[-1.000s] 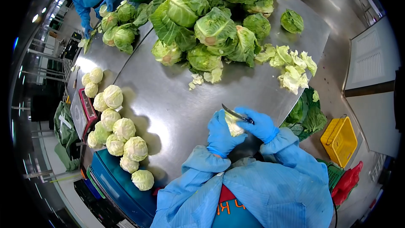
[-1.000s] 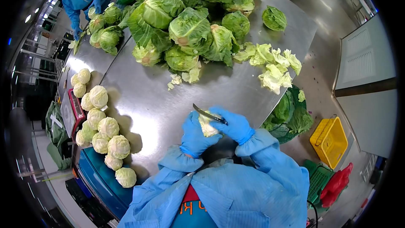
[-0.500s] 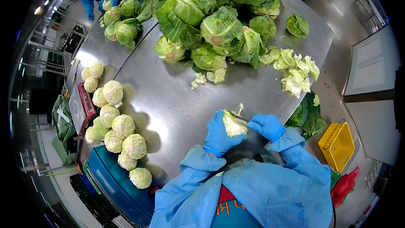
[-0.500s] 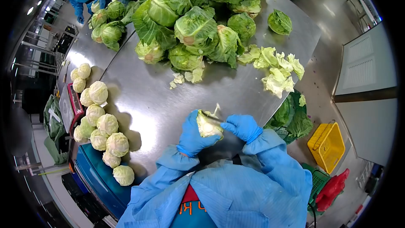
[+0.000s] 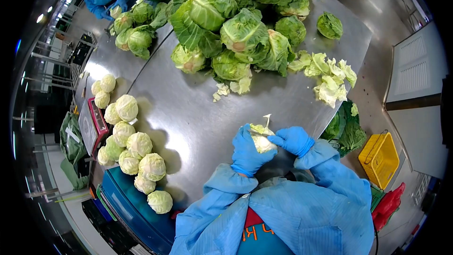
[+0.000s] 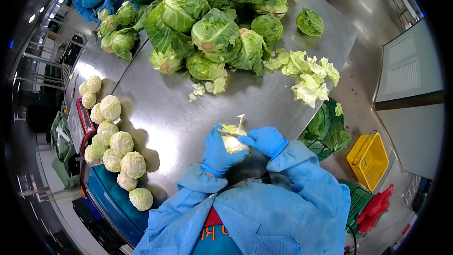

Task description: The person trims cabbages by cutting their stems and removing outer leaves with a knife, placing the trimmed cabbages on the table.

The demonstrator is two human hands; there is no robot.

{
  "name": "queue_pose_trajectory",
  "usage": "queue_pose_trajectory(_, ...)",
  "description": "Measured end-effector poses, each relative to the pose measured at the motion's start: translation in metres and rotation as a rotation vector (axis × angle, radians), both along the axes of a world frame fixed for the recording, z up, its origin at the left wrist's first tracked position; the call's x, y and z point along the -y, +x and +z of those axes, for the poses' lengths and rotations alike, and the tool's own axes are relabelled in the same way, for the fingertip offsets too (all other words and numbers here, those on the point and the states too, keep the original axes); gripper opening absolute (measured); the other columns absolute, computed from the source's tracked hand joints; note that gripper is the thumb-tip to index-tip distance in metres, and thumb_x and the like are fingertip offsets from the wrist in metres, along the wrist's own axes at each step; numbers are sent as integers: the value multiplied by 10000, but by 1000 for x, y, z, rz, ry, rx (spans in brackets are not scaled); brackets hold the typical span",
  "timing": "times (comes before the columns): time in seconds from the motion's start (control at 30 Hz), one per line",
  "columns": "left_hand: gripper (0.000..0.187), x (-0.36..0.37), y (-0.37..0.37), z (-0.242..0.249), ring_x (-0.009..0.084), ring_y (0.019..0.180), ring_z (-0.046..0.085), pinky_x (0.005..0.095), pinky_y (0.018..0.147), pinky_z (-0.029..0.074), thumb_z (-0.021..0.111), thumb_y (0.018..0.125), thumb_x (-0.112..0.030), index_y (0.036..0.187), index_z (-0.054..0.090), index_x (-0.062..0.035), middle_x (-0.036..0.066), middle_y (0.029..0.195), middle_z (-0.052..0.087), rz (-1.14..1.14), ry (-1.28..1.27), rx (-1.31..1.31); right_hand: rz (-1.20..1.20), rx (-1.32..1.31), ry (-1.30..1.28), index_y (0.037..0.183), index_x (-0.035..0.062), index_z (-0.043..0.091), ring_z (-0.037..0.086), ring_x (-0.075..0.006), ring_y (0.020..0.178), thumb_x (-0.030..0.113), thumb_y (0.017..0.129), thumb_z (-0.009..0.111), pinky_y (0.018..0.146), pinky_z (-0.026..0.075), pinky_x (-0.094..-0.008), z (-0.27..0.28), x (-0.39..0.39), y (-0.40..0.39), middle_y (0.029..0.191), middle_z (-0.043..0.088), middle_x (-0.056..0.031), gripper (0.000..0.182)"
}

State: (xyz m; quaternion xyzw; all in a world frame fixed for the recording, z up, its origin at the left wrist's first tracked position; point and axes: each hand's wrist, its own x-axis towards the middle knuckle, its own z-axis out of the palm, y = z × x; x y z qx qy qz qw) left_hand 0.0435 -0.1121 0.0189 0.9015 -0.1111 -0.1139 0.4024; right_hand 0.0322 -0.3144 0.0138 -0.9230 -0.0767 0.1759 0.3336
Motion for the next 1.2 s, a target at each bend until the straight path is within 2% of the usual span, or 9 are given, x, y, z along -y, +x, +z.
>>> queue_pose_trajectory(0.17, 1064, 11, -6, 8, 409, 1143, 496, 464, 969, 419, 879, 539, -470, 1333, 391, 44, 243, 1252, 484, 35, 112, 74, -364, 8, 96, 785, 93, 692, 622, -381, 662, 551, 926, 505, 624, 499, -454, -11, -13, -10, 688, 631, -173, 514)
queue_pose_trajectory(0.37, 1080, 10, -10, 17, 436, 1202, 449, 497, 1005, 381, 851, 566, -466, 1402, 361, 10, 282, 1362, 417, 8, 157, 58, -472, 102, 291, 1075, 114, 682, 663, -347, 828, 506, 901, 575, 728, 531, -418, 30, -16, -5, 920, 685, -148, 442)
queue_pose_trajectory(0.47, 1047, 14, -7, 25, 443, 1204, 449, 500, 1009, 379, 843, 567, -448, 1407, 385, -23, 282, 1395, 408, -72, 227, 98, -203, 182, 312, 1158, 125, 648, 656, -336, 897, 457, 869, 622, 764, 525, -412, 10, -8, 7, 1028, 676, -126, 441)
queue_pose_trajectory(0.57, 1002, 14, -7, 23, 444, 1205, 452, 499, 1014, 377, 838, 564, -442, 1384, 426, -39, 267, 1398, 424, -88, 191, 103, -176, 38, -34, 1156, 120, 651, 651, -337, 911, 402, 852, 630, 776, 522, -408, 21, -14, 18, 1025, 672, -126, 415)
queue_pose_trajectory(0.67, 975, 11, -5, 19, 430, 1207, 458, 499, 1023, 373, 836, 574, -452, 1367, 445, -40, 246, 1383, 446, -103, 155, 121, -148, 3, 116, 1107, 100, 669, 651, -346, 879, 354, 854, 611, 756, 519, -411, 23, -8, 28, 972, 675, -143, 363)
queue_pose_trajectory(0.87, 973, -22, -16, 1, 387, 1232, 459, 478, 1040, 387, 888, 578, -373, 1370, 426, -49, 210, 1362, 453, -41, -192, 192, -612, -1, 64, 907, 37, 676, 648, -369, 795, 337, 877, 585, 736, 511, -436, -30, 16, 3, 863, 665, -198, 314)
queue_pose_trajectory(1.0, 1015, -36, -36, -10, 362, 1270, 447, 448, 1065, 384, 925, 571, -271, 1393, 378, -38, 206, 1367, 430, -22, -322, 265, -785, 82, -139, 1000, 38, 667, 645, -354, 781, 282, 884, 600, 730, 517, -411, -63, 85, -39, 895, 664, -194, 279)
queue_pose_trajectory(1.1, 1018, -36, -39, -15, 355, 1266, 454, 444, 1056, 396, 922, 584, -270, 1404, 364, -38, 208, 1371, 423, -28, -359, 318, -827, 246, -298, 1084, 66, 644, 630, -281, 774, 196, 872, 638, 726, 517, -372, -22, 104, -55, 973, 654, -147, 249)
queue_pose_trajectory(1.2, 1019, -35, -38, -20, 382, 1268, 442, 456, 1050, 405, 913, 585, -305, 1409, 369, -51, 220, 1398, 401, -19, -373, 284, -804, 312, -102, 1130, 90, 637, 611, -224, 801, 155, 856, 673, 734, 507, -344, -1, 95, -54, 977, 639, -104, 284)
